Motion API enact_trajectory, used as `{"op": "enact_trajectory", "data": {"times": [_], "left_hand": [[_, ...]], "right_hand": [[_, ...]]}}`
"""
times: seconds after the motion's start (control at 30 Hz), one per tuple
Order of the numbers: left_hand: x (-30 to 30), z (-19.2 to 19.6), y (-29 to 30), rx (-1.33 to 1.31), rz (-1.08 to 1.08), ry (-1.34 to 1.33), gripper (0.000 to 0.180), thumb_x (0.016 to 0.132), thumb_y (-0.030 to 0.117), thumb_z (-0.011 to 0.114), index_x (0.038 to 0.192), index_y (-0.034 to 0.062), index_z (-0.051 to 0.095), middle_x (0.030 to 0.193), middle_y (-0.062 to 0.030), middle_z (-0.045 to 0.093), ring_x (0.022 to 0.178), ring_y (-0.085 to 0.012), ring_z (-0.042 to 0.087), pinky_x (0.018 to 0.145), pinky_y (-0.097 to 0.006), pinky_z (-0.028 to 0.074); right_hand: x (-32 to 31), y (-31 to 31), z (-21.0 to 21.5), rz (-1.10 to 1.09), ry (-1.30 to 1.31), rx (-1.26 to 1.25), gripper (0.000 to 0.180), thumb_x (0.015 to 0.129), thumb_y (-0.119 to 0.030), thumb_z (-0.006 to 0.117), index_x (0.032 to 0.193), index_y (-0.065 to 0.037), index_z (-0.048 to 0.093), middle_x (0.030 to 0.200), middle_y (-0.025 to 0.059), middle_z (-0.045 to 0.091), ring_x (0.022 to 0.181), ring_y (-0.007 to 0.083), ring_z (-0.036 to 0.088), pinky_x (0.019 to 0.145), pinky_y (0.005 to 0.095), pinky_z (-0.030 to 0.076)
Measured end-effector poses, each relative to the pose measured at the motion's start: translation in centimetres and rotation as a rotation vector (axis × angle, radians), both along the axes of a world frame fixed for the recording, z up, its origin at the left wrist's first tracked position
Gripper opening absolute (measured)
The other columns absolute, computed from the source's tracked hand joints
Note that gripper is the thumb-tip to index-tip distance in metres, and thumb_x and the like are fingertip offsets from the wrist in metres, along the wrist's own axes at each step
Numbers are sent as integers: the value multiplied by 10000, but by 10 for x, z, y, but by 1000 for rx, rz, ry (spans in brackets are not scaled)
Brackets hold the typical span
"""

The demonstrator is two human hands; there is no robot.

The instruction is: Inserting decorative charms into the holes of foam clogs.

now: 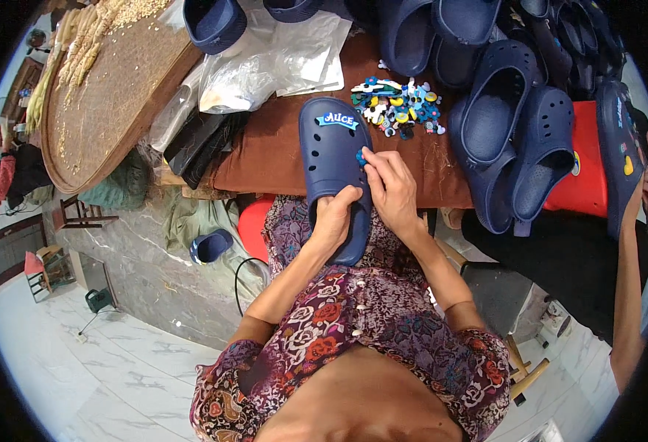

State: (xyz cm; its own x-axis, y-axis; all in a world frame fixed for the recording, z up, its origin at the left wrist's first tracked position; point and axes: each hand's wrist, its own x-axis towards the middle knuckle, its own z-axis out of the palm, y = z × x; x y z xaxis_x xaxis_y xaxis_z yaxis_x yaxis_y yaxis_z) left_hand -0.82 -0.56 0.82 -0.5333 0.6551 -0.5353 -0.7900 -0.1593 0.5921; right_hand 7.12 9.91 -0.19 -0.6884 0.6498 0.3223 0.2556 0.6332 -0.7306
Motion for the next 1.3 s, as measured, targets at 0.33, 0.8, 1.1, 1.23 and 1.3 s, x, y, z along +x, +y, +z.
{"op": "enact_trajectory", "data": {"times": [0.33, 0.8, 1.1, 1.23, 1.3], "left_hand": [[-2, -6, -2, -67, -89, 31, 244, 802, -32, 595, 1044, -2, 595, 964, -41, 625, 855, -137, 603, 801, -289, 493], [4, -5, -4, 101, 87, -58, 461, 940, 242, 567, 1322, 4, 471, 1277, -105, 564, 1167, -225, 548, 1046, -413, 394], [-1, -1, 3, 177, 185, -139, 484, 1000, 342, 437, 1390, 56, 425, 1365, -106, 529, 1221, -248, 524, 1049, -435, 399], [-2, 1, 4, 178, 165, -147, 493, 1007, 341, 429, 1415, 68, 393, 1392, -102, 507, 1226, -247, 520, 1049, -434, 398], [-3, 6, 3, 181, 149, -151, 494, 1009, 339, 424, 1421, 68, 384, 1402, -102, 499, 1229, -248, 518, 1050, -435, 397]], "right_hand": [[9, -3, -3, -25, 30, -54, 260, 912, -81, 615, 1167, -42, 648, 985, 140, 591, 895, 315, 614, 775, 395, 498], [-22, 85, -17, -31, -128, 225, 251, 847, -2, 634, 1086, -76, 661, 954, 115, 573, 920, 313, 596, 790, 408, 476], [-28, 105, -24, 35, -99, 183, 128, 842, -78, 687, 970, -80, 679, 924, 97, 574, 864, 304, 614, 742, 407, 490], [-22, 107, -10, 67, -17, 251, 115, 859, -77, 665, 972, -57, 651, 958, 103, 585, 899, 305, 606, 778, 398, 485], [-18, 108, -4, 101, 16, 283, 113, 874, -68, 635, 980, -34, 616, 993, 108, 591, 925, 307, 595, 809, 393, 478]]}}
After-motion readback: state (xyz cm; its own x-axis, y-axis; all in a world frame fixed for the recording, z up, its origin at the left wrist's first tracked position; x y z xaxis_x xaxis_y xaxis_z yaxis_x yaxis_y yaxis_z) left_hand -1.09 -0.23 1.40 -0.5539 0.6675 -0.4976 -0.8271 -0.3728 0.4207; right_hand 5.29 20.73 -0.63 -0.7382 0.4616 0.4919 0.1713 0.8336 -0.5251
